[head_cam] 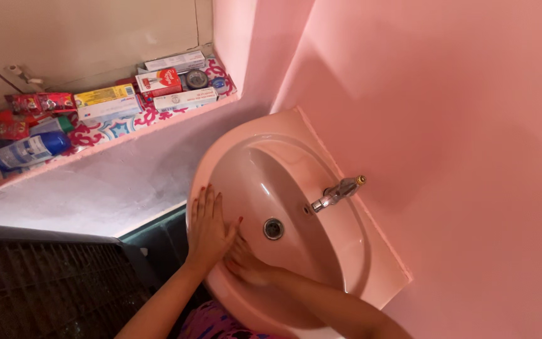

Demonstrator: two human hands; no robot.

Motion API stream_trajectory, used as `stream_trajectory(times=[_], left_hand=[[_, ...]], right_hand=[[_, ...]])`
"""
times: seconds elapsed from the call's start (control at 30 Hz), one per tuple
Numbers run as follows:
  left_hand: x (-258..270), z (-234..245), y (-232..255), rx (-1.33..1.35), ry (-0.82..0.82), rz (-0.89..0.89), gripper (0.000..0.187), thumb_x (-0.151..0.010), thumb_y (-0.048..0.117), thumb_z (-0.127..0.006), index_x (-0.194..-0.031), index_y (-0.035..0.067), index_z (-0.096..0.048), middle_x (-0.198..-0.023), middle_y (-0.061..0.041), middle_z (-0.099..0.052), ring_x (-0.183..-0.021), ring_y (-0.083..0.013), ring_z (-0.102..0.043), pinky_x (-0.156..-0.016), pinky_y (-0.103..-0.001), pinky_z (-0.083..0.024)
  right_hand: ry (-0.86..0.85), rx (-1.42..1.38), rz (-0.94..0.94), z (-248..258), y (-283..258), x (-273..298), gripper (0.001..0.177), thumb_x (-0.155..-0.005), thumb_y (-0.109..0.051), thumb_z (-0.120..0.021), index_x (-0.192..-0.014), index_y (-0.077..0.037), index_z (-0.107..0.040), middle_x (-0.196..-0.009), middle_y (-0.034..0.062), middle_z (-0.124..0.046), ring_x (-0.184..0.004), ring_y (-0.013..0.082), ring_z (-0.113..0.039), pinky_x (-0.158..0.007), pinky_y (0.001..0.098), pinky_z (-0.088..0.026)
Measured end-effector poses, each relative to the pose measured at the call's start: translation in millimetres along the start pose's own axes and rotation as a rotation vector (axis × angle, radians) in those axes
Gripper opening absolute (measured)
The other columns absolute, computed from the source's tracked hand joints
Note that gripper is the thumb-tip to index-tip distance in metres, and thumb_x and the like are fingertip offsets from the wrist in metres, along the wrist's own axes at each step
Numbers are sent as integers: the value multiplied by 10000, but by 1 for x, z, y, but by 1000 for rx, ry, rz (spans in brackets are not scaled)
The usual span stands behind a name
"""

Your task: The person uses a cloth to wipe the inside of a pink bathroom sink and the surrounding wall. They repeatedly wet the cloth under the tap, wring it out, and scrub the basin and wall surfaces.

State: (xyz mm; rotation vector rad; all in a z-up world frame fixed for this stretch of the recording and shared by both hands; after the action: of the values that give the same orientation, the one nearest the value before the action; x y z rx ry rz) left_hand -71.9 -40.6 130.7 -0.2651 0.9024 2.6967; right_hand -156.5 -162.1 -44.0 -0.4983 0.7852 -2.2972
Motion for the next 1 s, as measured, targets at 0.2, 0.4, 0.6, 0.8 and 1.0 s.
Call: stream_trajectory(times=[0.2,0.4,0.6,0.8,1.0], left_hand=[[3,-6,-3,-34,6,-34,736,-901,412,-614,-1403,-110,-485,-1578,-298,-353,-1518,-409,-235,-1231,-512,-170],[5,-6,-2,-14,44,-44,722,-937,442,-597,-1394,-107,-489,-1574,-293,-356,-1521,-411,-239,-1235,-519,-167],[3,-5,-3,1,37,-51,698,-951,421,-596,-1389,-114,-497,-1567,-309,-352,-1515,-423,-240,-1232,-523,-167],[8,-8,-2,1,21,-55,634,-960,385,-599,-1365,-98,-525,-1582,-302,-351,-1526,-422,-248,-1240,-521,-174],[1,-19,11,-108,-89,-97,605,-812,312,-702,-1260,-77,-581,-1518,-317,-381,-1470,-451,-262,-1192,-539,-193]], right_hand=[[-94,416,-101,10,62,3,902,-891,-300,-637,-1647,-99,-189,-1703,164,-119,-1559,462,-9,-1235,620,-35],[536,347,-150,62,103,-91,833,-1001,-348,-561,-1636,7,-154,-1701,286,-32,-1529,575,0,-1212,656,-45],[487,722,-52,120,112,-130,733,-983,-348,-540,-1605,-60,-282,-1689,188,-172,-1567,447,-155,-1266,597,-102],[406,1253,-261,165,91,-105,723,-919,-260,-583,-1589,-81,-383,-1652,109,-355,-1555,326,-254,-1286,470,-175],[722,723,-757,225,84,-64,654,-910,-219,-583,-1494,18,-408,-1547,220,-387,-1462,474,-295,-1206,566,-227]])
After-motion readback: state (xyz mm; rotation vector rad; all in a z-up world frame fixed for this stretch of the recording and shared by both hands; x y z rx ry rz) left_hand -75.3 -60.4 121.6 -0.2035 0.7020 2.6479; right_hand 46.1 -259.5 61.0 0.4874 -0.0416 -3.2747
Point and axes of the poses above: each hand's wrist, its own x-axis away from the middle knuckle, its own z-axis out of the back of the hand, y = z × x, the point moved 8 cm from there along -x, towards the middle knuckle
